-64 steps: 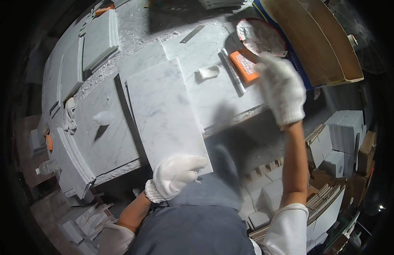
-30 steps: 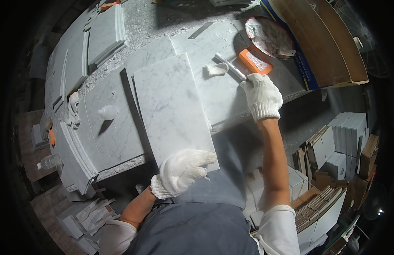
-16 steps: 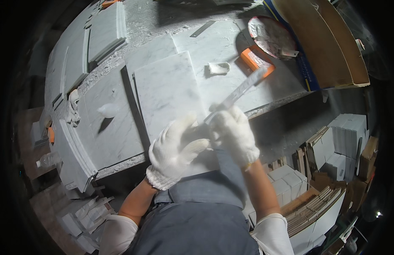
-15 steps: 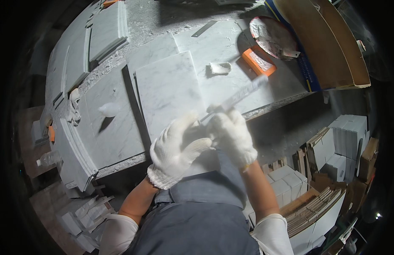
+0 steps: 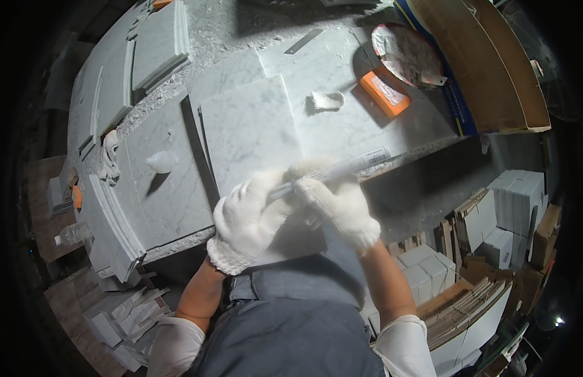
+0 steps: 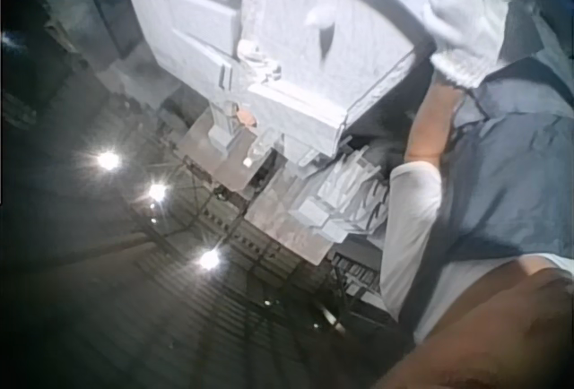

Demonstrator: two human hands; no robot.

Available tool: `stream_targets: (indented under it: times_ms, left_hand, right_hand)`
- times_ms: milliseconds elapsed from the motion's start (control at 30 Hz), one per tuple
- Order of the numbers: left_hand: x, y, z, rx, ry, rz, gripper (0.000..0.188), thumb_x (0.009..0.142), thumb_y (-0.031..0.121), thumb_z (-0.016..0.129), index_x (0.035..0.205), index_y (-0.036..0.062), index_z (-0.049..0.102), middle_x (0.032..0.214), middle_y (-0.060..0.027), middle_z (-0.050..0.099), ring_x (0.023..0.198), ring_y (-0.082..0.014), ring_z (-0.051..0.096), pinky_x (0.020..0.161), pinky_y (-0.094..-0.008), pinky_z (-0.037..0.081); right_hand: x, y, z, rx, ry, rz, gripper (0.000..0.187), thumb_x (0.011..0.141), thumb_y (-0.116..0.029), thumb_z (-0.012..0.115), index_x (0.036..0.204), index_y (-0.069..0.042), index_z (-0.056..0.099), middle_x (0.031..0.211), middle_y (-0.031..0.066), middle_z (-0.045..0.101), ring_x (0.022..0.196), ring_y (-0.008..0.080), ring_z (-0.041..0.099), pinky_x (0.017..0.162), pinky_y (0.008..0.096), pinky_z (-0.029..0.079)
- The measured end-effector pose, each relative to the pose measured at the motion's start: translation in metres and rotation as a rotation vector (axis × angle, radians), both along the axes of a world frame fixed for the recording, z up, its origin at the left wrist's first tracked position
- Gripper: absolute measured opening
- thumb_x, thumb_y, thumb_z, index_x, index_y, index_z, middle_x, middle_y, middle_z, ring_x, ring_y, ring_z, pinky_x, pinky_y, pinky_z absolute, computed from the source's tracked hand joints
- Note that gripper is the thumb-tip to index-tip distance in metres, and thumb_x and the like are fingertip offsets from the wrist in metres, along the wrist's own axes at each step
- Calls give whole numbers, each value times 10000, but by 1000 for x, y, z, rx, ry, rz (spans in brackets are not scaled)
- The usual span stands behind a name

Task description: The person uses a metal scraper to remove excess material from the edges of white stone tiles on a workbench. They repeatedly scrape, wipe, and reposition tiles, then mark one tile with a marker before stacking it with others.

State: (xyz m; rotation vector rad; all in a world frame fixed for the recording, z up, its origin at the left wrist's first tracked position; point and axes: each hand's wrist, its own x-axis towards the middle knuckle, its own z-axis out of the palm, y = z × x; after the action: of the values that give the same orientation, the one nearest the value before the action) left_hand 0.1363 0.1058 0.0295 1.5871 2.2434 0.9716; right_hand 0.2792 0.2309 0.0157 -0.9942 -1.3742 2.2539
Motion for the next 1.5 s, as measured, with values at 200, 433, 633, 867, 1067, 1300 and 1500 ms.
stream_targets:
  times_ms: [200,433,633,867,1067,1300,1500]
  left_hand:
    - [0,4,12,-67,-116,-108,309,943,374,667,1096,105,658,854,-118,681,735,-328,679,609,-441,512]
    - [-15,-7,32,-163,-732,38,293,1019,306,622,983,19,672,833,-123,723,751,-209,717,675,-344,549]
    - [-33,4,8,64,-387,56,277,961,348,679,1027,79,691,890,-88,718,762,-246,708,709,-371,560]
    - [-78,40,-42,156,262,35,303,860,389,750,1035,144,713,1276,-51,657,1284,-309,555,1098,-440,437]
    - [-79,38,-47,102,255,52,328,868,408,751,1020,117,740,1311,-61,650,1297,-323,537,1102,-443,441]
    - [-84,41,-43,108,175,43,343,862,396,757,1030,99,736,1296,-83,650,1273,-348,547,1085,-435,456]
    - [-87,41,-42,138,154,9,334,835,369,769,1014,92,716,1279,-87,651,1263,-352,552,1074,-456,464]
  right_hand:
    - [2,-3,6,-51,24,-57,204,938,-135,746,1075,-3,671,743,65,667,512,95,586,428,223,445]
    - [8,46,19,117,479,-338,259,1049,-278,582,1067,-28,649,677,-19,569,477,64,488,415,199,368]
    - [-41,53,2,377,101,-367,367,1030,-252,632,1295,-1,591,806,23,624,584,76,579,462,217,449]
    - [-102,46,-30,490,97,-399,352,1039,-245,615,1294,-3,589,859,65,680,634,108,650,515,213,513]
    - [-127,55,-57,834,-54,-417,306,1011,-220,679,1217,-1,621,843,63,687,581,81,614,510,213,492]
    - [-133,54,-56,759,-123,-456,305,1003,-202,693,1210,13,628,812,63,680,574,59,596,523,212,496]
    - [-140,52,-45,663,-148,-469,303,998,-191,700,1206,18,629,815,64,679,567,52,581,519,203,480]
